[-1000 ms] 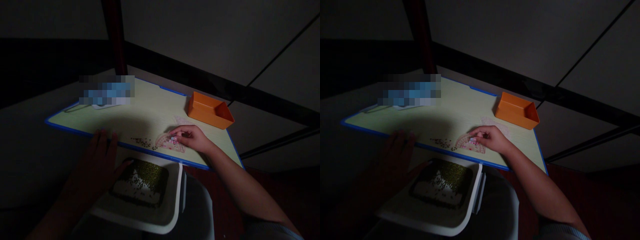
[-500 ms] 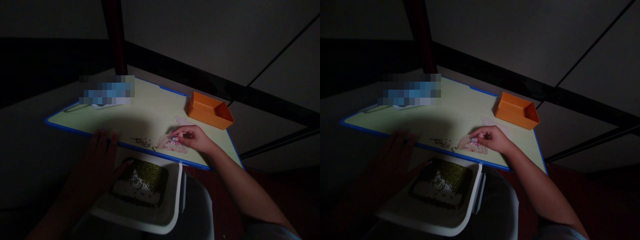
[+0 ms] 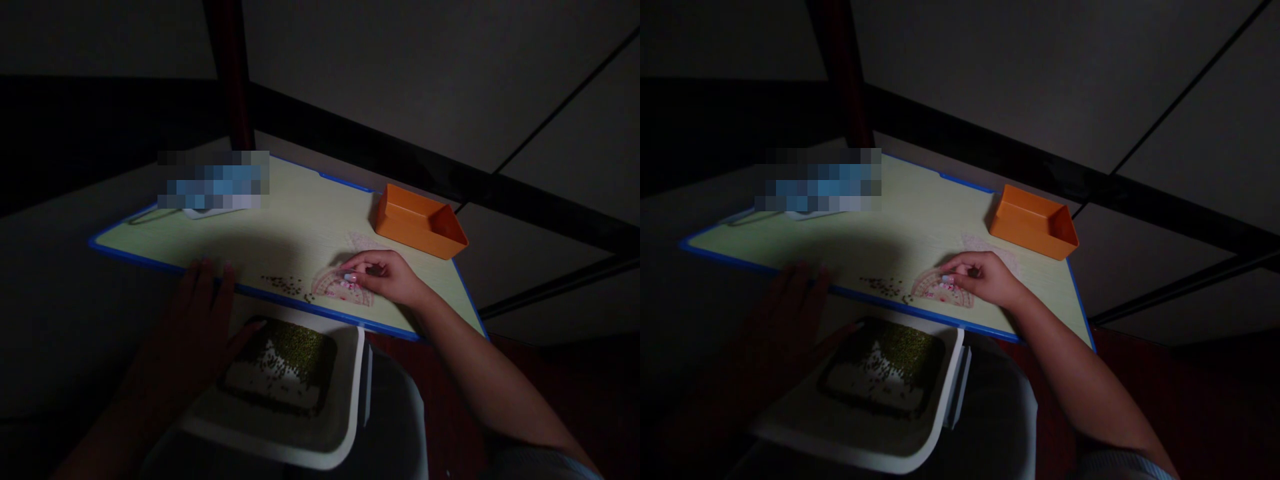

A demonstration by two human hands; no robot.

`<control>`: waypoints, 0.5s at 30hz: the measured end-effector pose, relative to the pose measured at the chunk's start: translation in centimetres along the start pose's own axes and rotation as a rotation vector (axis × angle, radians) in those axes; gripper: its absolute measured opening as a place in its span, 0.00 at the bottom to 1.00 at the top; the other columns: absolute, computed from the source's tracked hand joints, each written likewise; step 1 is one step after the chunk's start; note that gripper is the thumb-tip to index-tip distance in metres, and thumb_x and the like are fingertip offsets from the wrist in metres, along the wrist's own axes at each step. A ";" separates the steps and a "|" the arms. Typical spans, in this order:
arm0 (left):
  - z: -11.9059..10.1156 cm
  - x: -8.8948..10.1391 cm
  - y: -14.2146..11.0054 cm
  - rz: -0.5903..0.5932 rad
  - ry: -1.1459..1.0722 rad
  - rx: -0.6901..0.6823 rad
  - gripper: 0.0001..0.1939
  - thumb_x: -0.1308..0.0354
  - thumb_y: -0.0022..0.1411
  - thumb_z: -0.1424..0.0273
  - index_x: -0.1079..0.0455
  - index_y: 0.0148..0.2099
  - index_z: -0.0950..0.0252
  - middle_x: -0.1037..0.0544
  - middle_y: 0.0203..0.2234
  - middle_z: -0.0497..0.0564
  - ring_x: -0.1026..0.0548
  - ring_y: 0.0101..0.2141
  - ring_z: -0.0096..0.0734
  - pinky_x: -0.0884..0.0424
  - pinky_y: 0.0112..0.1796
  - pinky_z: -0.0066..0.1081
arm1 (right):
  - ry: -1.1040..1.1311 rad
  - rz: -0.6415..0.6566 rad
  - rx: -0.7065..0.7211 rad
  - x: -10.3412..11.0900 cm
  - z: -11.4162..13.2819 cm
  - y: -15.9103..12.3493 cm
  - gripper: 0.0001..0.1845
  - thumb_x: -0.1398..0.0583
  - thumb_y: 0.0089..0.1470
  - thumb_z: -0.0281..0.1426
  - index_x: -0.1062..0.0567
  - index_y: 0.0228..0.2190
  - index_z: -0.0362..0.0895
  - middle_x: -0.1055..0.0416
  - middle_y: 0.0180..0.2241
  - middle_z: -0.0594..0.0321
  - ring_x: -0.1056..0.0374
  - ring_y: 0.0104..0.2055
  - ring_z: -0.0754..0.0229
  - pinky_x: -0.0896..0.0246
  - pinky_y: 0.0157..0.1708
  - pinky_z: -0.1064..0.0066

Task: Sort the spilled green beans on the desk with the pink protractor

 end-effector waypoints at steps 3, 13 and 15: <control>0.0 -0.1 0.0 0.004 -0.003 0.001 0.47 0.58 0.58 0.47 0.66 0.67 0.73 0.57 0.65 0.73 0.60 0.66 0.58 0.48 0.61 0.53 | 0.003 0.014 -0.002 -0.1 0.1 0.0 0.11 0.37 0.51 0.31 0.23 0.38 0.41 0.38 0.19 0.71 0.44 0.22 0.70 0.49 0.23 0.73; 0.0 -0.2 0.1 0.004 0.022 0.003 0.47 0.57 0.57 0.47 0.63 0.67 0.76 0.53 0.64 0.77 0.58 0.66 0.60 0.48 0.61 0.52 | 0.042 0.093 -0.008 -0.8 -0.2 0.0 0.11 0.37 0.51 0.30 0.22 0.39 0.41 0.34 0.21 0.70 0.42 0.22 0.70 0.48 0.21 0.75; 0.0 -0.1 0.1 -0.007 0.027 0.009 0.47 0.56 0.57 0.47 0.63 0.67 0.75 0.53 0.63 0.76 0.58 0.66 0.59 0.48 0.61 0.52 | 0.050 0.095 -0.005 -0.9 -0.1 0.0 0.11 0.37 0.51 0.29 0.22 0.39 0.41 0.34 0.21 0.70 0.42 0.22 0.70 0.48 0.21 0.76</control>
Point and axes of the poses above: each hand's wrist, its own y-axis towards the middle knuckle, its own x-axis out of the back of the hand, z = x × y, the point moved 7 cm from there along y, towards the middle knuckle
